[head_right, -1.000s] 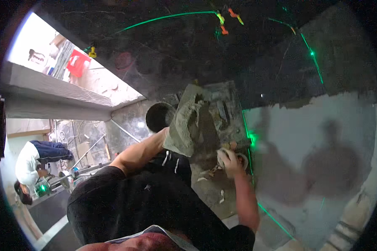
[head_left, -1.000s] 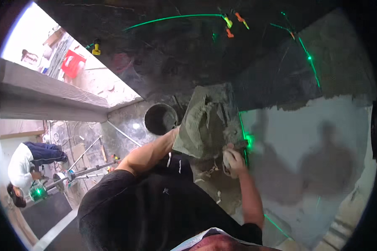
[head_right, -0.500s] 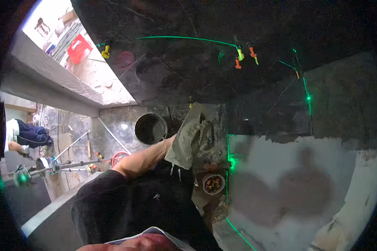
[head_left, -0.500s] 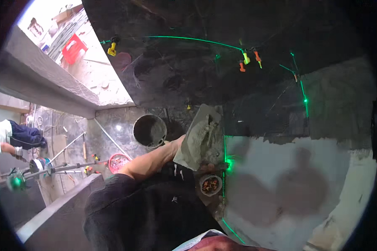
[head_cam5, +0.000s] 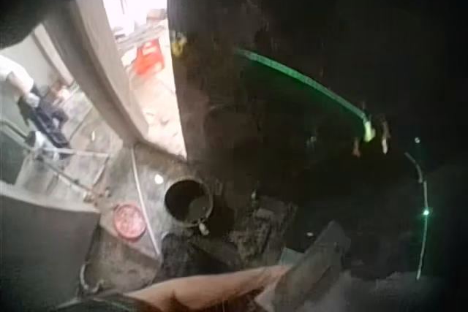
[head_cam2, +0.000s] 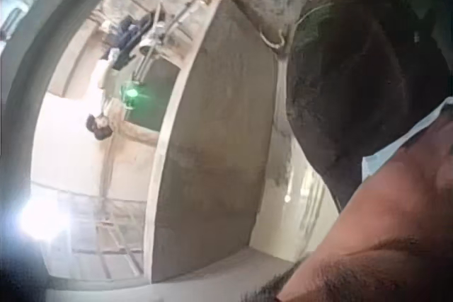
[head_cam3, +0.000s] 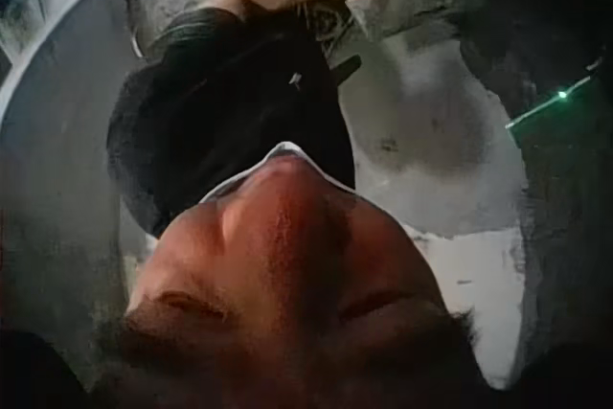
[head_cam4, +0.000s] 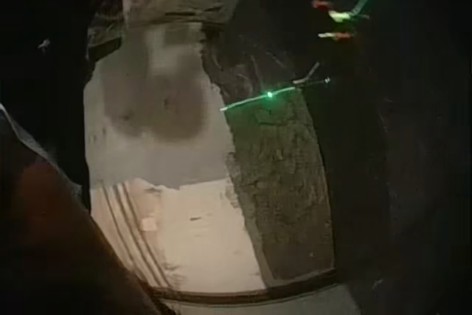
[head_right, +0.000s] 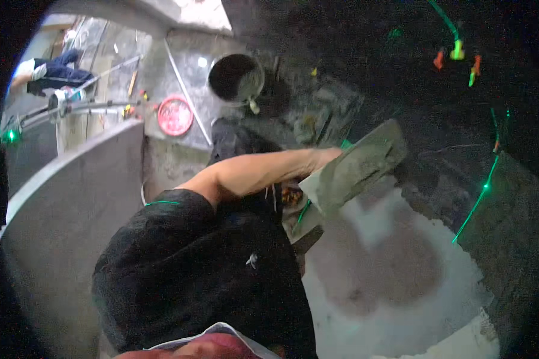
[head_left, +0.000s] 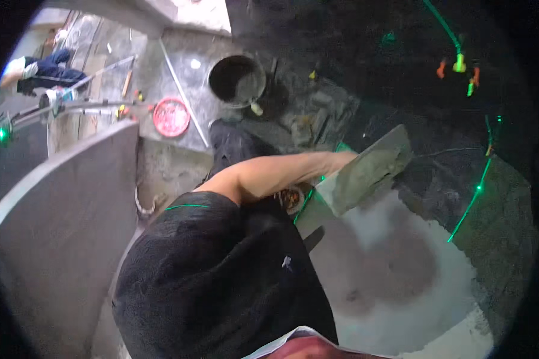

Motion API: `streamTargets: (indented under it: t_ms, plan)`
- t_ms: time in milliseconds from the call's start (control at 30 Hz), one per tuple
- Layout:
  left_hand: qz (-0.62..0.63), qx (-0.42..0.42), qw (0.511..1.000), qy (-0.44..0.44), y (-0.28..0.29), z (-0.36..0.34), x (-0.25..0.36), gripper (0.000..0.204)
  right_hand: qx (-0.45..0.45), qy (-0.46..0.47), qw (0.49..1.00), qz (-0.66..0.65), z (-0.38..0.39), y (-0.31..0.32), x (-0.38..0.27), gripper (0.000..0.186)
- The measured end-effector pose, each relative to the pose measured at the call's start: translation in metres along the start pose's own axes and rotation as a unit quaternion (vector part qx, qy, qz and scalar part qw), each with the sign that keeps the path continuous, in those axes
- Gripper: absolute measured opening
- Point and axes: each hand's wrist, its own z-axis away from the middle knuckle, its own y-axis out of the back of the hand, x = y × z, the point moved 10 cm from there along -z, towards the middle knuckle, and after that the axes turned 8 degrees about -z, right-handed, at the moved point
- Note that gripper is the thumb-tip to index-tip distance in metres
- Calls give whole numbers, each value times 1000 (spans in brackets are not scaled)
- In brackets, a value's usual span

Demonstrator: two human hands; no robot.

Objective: Applying mortar to a wall using a trowel and a hawk.

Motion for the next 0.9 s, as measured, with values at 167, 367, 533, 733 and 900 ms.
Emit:
streamTargets:
  t_ms: [167, 367, 533, 733, 900]
  plan:
    - [77, 218, 973, -25, 0, -64, -35, 41, -33, -65, 994, 86, -67, -19, 41, 35]
    - [128, 15, 986, -110, -26, -82, -34, 35, -126, -142, 972, 141, -103, -107, 53, 37]
    - [127, 57, 985, -102, -1, -88, -44, 35, -153, -230, 953, 124, -116, -123, 56, 39]
    - [95, -76, 992, -31, -12, -22, -58, 37, -85, -309, 947, -22, -149, -24, 43, 40]
    - [89, -164, 982, -7, -13, 32, -43, 39, -126, -317, 933, -111, -182, -21, 21, 42]
